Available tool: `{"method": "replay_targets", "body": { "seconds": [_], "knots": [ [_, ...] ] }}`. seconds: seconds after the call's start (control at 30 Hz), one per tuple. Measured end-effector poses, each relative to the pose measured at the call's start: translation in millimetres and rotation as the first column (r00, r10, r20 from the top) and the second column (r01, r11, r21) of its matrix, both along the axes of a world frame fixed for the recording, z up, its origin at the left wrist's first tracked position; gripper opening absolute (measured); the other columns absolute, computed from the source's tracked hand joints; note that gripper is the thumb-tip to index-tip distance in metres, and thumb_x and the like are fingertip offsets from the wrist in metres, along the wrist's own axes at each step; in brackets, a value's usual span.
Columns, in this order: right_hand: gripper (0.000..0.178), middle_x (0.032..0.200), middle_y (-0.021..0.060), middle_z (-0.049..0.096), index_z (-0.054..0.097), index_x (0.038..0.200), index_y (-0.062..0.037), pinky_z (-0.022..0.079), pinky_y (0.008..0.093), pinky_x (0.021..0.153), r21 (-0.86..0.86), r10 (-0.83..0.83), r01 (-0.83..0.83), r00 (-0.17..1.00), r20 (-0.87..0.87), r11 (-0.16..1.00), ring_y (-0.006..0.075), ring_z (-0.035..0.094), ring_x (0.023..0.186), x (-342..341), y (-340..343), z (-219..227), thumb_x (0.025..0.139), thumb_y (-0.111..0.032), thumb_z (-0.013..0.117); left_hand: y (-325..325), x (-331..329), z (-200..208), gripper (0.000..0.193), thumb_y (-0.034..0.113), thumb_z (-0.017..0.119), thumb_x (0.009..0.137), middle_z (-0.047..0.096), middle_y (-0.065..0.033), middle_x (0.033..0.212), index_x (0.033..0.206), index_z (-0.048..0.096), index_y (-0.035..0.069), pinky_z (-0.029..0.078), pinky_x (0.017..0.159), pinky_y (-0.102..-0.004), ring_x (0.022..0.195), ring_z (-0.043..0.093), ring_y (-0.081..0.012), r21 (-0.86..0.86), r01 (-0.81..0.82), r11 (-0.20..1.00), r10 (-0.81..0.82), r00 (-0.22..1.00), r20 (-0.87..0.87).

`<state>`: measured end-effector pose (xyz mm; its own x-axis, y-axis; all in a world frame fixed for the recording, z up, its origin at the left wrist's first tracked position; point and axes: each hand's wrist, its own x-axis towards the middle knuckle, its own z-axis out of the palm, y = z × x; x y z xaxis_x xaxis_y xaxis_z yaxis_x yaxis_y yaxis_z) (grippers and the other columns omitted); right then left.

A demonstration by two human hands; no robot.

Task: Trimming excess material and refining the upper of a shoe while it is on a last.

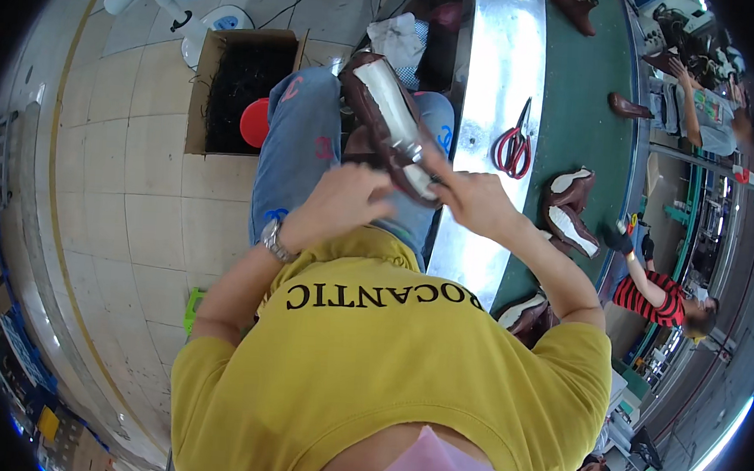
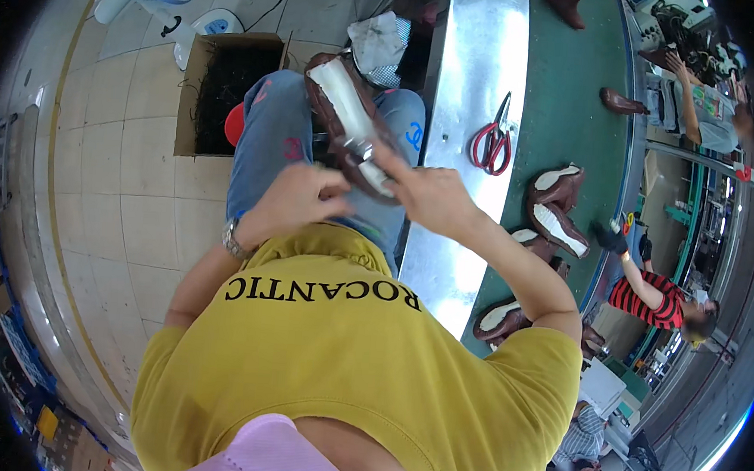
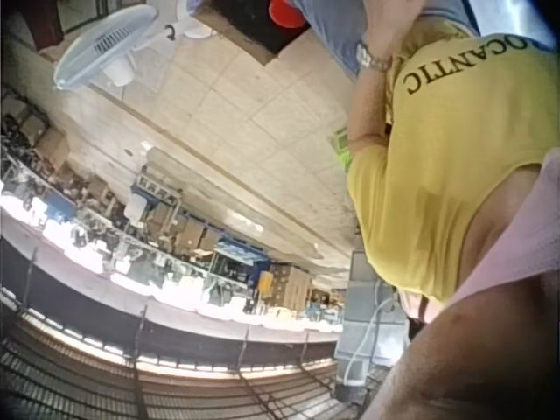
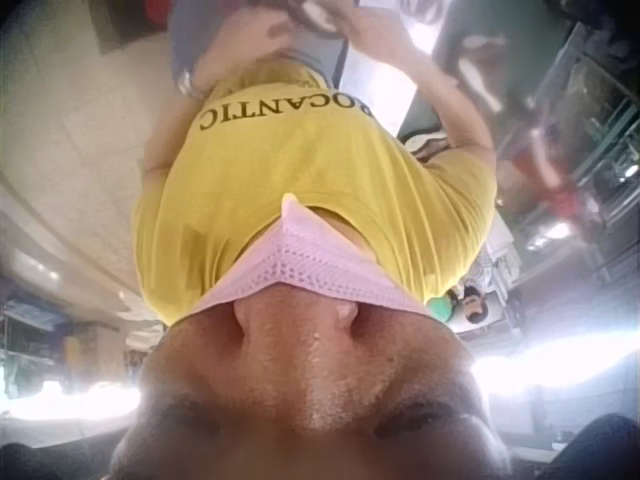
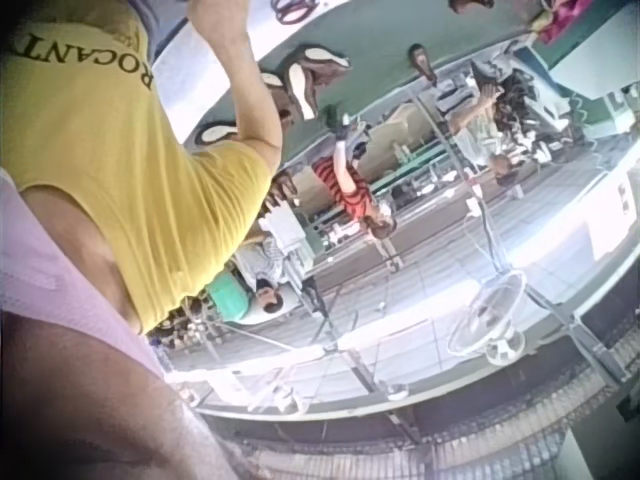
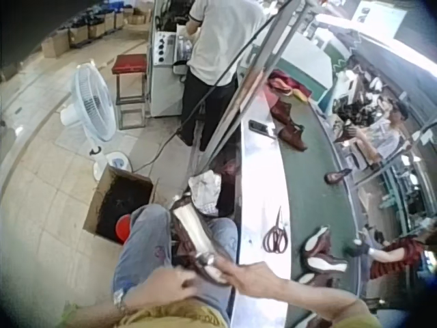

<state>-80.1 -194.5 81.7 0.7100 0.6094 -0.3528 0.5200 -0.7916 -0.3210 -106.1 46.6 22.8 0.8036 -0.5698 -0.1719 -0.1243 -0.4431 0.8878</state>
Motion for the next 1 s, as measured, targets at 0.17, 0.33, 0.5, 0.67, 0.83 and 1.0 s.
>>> {"method": "replay_targets", "body": {
  "seconds": [0.17,0.33,0.5,0.67,0.83,1.0],
  "knots": [
    [0.058,0.082,0.0138,0.069,0.028,0.146,-0.0043,0.053,0.0343,0.066,0.227,-0.529,0.612,0.78,-0.335,0.758,0.0231,0.07,0.071,0,-40,1,0.096,-0.013,0.055,-43,126,-17,0.063,0.034,0.071,0.076,0.053,-0.0239,0.13,0.129,0.057,0.004,0.039,0.103,-0.0415,0.117,0.051,-0.0391,0.037,-0.144,0.989,0.075,0.694,0.716],
    [0.06,0.111,0.0152,0.064,0.016,0.15,0.0009,0.052,0.0362,0.088,0.272,-0.467,0.799,0.549,-0.693,0.537,0.0221,0.064,0.098,10,-54,6,0.1,-0.008,0.049,-53,184,-28,0.038,0.044,0.056,0.091,0.069,-0.0166,0.091,0.108,0.072,0.015,0.049,0.077,-0.0436,0.088,0.065,-0.0326,0.1,-0.017,0.995,-0.026,0.908,0.418],
    [0.056,0.11,0.0127,0.062,0.023,0.148,-0.0034,0.053,0.0373,0.093,0.232,-0.384,0.844,0.442,-0.811,0.483,0.0226,0.064,0.104,51,-34,12,0.098,-0.006,0.05,-57,200,-27,0.039,0.044,0.056,0.09,0.068,-0.0172,0.079,0.095,0.074,0.01,0.049,0.065,-0.0438,0.077,0.066,-0.0333,0.151,-0.168,0.974,0.115,0.944,0.308],
    [0.058,0.107,0.0125,0.063,0.023,0.149,-0.0057,0.054,0.0366,0.091,0.039,-0.418,0.761,0.397,-0.817,0.647,0.022,0.066,0.097,88,-24,34,0.098,-0.009,0.051,-46,138,-12,0.06,0.02,0.08,0.067,0.062,-0.0239,0.107,0.115,0.056,-0.006,0.046,0.09,-0.0415,0.103,0.059,-0.0361,0.244,0.023,0.97,-0.128,0.895,0.428],
    [0.062,0.077,0.007,0.06,0.024,0.149,-0.0031,0.054,0.0304,0.053,0.112,-0.555,0.706,0.635,-0.537,0.699,0.0141,0.06,0.062,52,-12,15,0.097,-0.016,0.054,-46,101,-14,0.06,0.008,0.076,0.064,0.061,-0.0223,0.111,0.116,0.051,-0.01,0.038,0.101,-0.0402,0.113,0.054,-0.0345,0.124,-0.158,0.98,0.032,0.732,0.68],
    [0.053,0.067,0.0073,0.06,0.029,0.146,-0.001,0.049,0.0305,0.053,0.171,-0.534,0.572,0.816,-0.221,0.802,0.0151,0.061,0.054,17,-8,3,0.099,-0.013,0.051,-43,89,-22,0.066,0.009,0.076,0.068,0.055,-0.0239,0.123,0.125,0.047,-0.009,0.033,0.109,-0.0424,0.12,0.049,-0.0359,0.137,-0.133,0.982,-0.001,0.715,0.7]
  ]
}}
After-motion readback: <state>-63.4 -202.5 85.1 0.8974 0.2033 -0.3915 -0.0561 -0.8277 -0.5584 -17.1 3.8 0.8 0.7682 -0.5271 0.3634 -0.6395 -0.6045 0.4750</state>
